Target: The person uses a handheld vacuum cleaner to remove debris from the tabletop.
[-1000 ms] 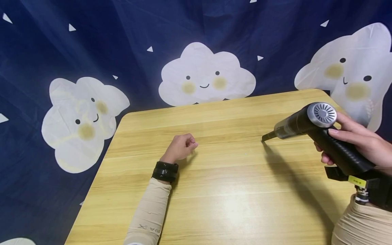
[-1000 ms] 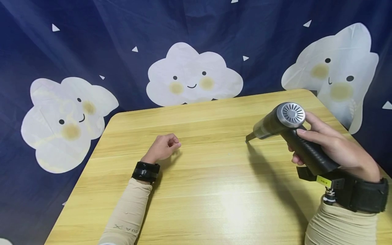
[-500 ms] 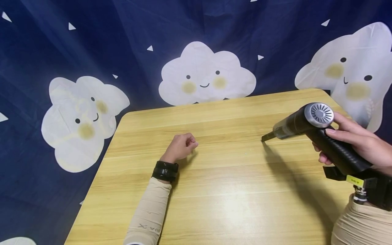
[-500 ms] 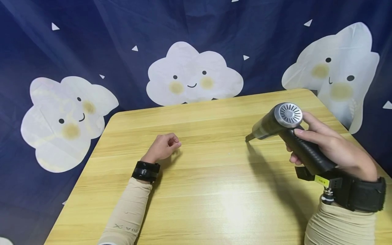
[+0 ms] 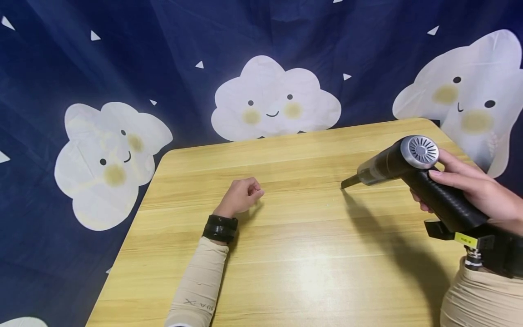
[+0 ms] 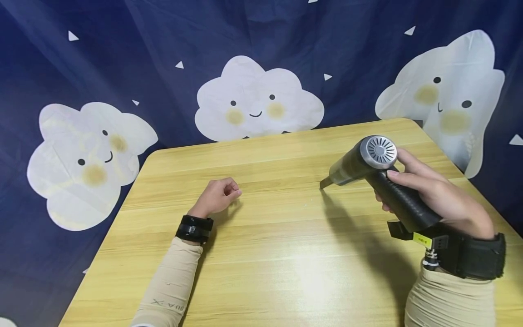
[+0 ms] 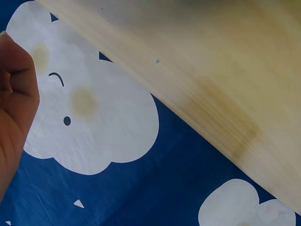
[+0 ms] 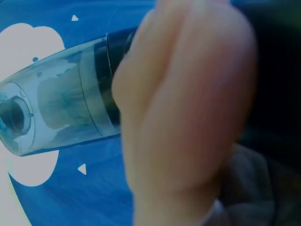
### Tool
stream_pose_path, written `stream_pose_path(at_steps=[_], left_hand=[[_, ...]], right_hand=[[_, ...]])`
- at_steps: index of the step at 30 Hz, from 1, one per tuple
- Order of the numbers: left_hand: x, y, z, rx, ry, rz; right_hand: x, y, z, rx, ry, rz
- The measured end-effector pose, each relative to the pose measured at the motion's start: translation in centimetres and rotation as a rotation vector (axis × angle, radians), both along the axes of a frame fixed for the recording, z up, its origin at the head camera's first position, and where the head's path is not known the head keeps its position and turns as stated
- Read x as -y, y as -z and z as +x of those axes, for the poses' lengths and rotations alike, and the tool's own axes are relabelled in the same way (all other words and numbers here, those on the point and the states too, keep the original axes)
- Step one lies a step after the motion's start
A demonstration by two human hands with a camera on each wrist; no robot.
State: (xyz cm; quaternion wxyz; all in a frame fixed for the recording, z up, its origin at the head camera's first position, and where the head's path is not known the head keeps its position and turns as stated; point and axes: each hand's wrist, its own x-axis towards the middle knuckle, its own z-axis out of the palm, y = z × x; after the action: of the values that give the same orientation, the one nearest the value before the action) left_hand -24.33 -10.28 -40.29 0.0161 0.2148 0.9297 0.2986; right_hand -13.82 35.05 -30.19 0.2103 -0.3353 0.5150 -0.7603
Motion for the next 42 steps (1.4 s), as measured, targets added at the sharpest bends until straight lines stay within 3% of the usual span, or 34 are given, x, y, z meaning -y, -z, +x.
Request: stream_pose_path(at_steps=[9,31,42], left_hand=[[-0.1,0.0,0.0,0.000,0.001,0.007],[-0.2,0.1,0.2,-0.009,-0.001,-0.007],[-0.1,-0.1,0.1,-0.079,0.029,-0.003]], right_hand=[[-0.3,0.0,0.2,0.007,0.042,0.051],[0.8,-0.3,0.3,-0.017,-0.025,0.054],[0.9,-0.3,0.5,-0.019,0.001,0.092]])
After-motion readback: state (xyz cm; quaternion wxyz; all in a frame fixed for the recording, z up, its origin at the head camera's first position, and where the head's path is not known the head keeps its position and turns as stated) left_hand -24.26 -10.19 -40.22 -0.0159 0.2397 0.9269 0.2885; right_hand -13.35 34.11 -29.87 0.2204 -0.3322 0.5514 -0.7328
